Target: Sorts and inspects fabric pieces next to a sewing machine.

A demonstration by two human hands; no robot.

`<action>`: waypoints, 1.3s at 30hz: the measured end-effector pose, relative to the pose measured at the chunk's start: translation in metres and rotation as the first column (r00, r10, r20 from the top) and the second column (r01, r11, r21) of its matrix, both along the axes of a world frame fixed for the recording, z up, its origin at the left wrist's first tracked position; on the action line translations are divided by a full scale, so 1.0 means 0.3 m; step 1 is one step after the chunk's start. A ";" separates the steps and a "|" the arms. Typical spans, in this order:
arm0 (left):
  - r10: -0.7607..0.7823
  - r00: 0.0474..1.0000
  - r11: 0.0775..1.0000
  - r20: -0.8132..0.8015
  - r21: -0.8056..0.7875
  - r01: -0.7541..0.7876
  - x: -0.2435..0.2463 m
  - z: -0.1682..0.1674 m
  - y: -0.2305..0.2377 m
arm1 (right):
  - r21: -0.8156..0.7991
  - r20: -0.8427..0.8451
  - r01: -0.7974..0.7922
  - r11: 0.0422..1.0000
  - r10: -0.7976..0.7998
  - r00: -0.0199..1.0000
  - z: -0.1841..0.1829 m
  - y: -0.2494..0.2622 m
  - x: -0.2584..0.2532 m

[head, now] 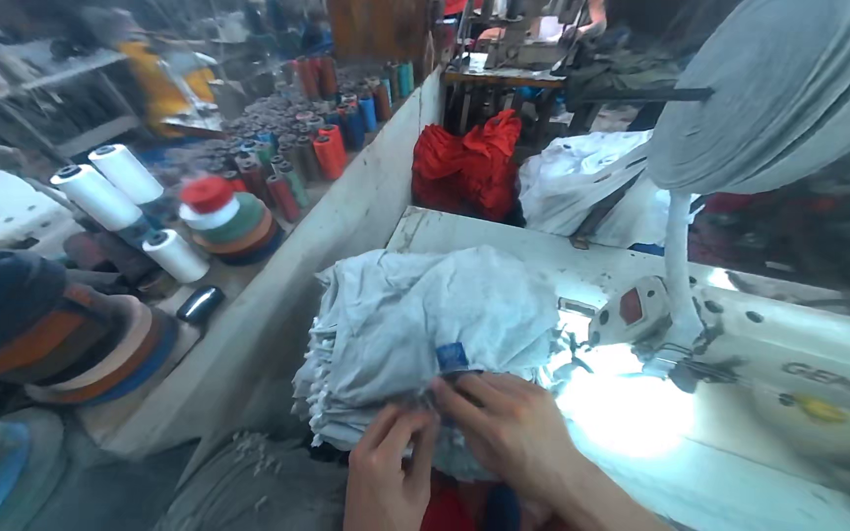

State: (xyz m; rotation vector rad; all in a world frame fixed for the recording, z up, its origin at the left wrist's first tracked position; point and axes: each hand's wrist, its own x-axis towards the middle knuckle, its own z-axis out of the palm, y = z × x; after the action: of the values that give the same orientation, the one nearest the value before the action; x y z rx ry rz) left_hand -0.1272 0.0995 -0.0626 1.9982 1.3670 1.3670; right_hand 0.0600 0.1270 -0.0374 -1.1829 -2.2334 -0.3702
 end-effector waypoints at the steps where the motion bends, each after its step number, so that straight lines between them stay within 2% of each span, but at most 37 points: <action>1: -0.010 1.000 1.000 0.011 -0.011 0.010 -0.011 -0.003 -0.003 | -0.005 -0.010 0.021 1.000 -0.021 1.000 0.009 0.002 0.005; 4: -0.006 1.000 0.998 0.004 -0.057 0.006 -0.050 -0.006 -0.009 | -0.041 -0.008 0.086 0.995 -0.087 0.996 0.033 0.040 0.041; 7: 0.005 1.000 0.997 0.021 -0.075 -0.003 -0.080 -0.002 -0.008 | -0.161 -0.085 0.091 0.983 -0.105 0.991 0.059 0.079 0.081; 12: -0.017 0.988 0.999 0.154 -0.035 0.023 -0.089 0.007 -0.012 | -0.100 -0.014 0.011 0.995 -0.012 1.000 0.073 0.015 0.057; 17: -0.047 0.981 0.998 0.188 -0.033 0.054 -0.063 0.021 -0.020 | 0.005 0.050 -0.033 0.999 0.033 0.998 0.015 0.000 -0.020; 23: -0.090 0.972 0.995 0.215 -0.033 0.099 -0.072 0.003 -0.026 | -0.020 0.040 -0.118 0.993 0.119 0.992 -0.011 0.014 -0.040; 27: -0.040 0.987 0.995 0.153 -0.080 0.053 -0.096 -0.016 -0.032 | -0.082 0.038 0.001 0.997 0.002 0.999 0.050 0.059 0.003; 30: -0.002 0.994 0.996 0.107 -0.094 0.012 -0.096 -0.046 -0.031 | -0.269 -0.235 0.031 0.963 -0.097 0.967 0.116 0.166 0.079; 32: 0.029 0.996 0.996 0.088 -0.090 -0.021 -0.092 -0.063 -0.029 | -0.270 -0.397 0.165 0.949 -0.266 0.879 0.106 0.266 0.141; 34: 0.056 0.996 0.995 0.071 -0.089 -0.049 -0.092 -0.068 -0.023 | -0.403 -0.391 0.291 0.868 -0.451 0.802 0.069 0.344 0.189; 36: 0.076 0.996 0.994 0.048 -0.077 -0.072 -0.094 -0.065 -0.007 | -0.612 -0.293 0.285 0.738 -0.546 0.785 0.008 0.382 0.212; 37: 0.082 0.996 0.994 0.033 -0.069 -0.080 -0.094 -0.060 0.004 | -0.663 -0.270 0.273 0.697 -0.563 0.781 -0.028 0.387 0.212; 39: 0.096 0.995 0.994 0.003 -0.047 -0.096 -0.090 -0.045 0.037 | -0.657 -0.278 0.280 0.700 -0.571 0.772 -0.064 0.376 0.204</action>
State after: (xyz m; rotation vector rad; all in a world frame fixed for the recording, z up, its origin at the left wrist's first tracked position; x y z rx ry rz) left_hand -0.1542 0.1106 -0.0761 1.9200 1.4966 1.3667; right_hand 0.1211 0.2399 -0.0565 -1.9115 -1.6361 0.4492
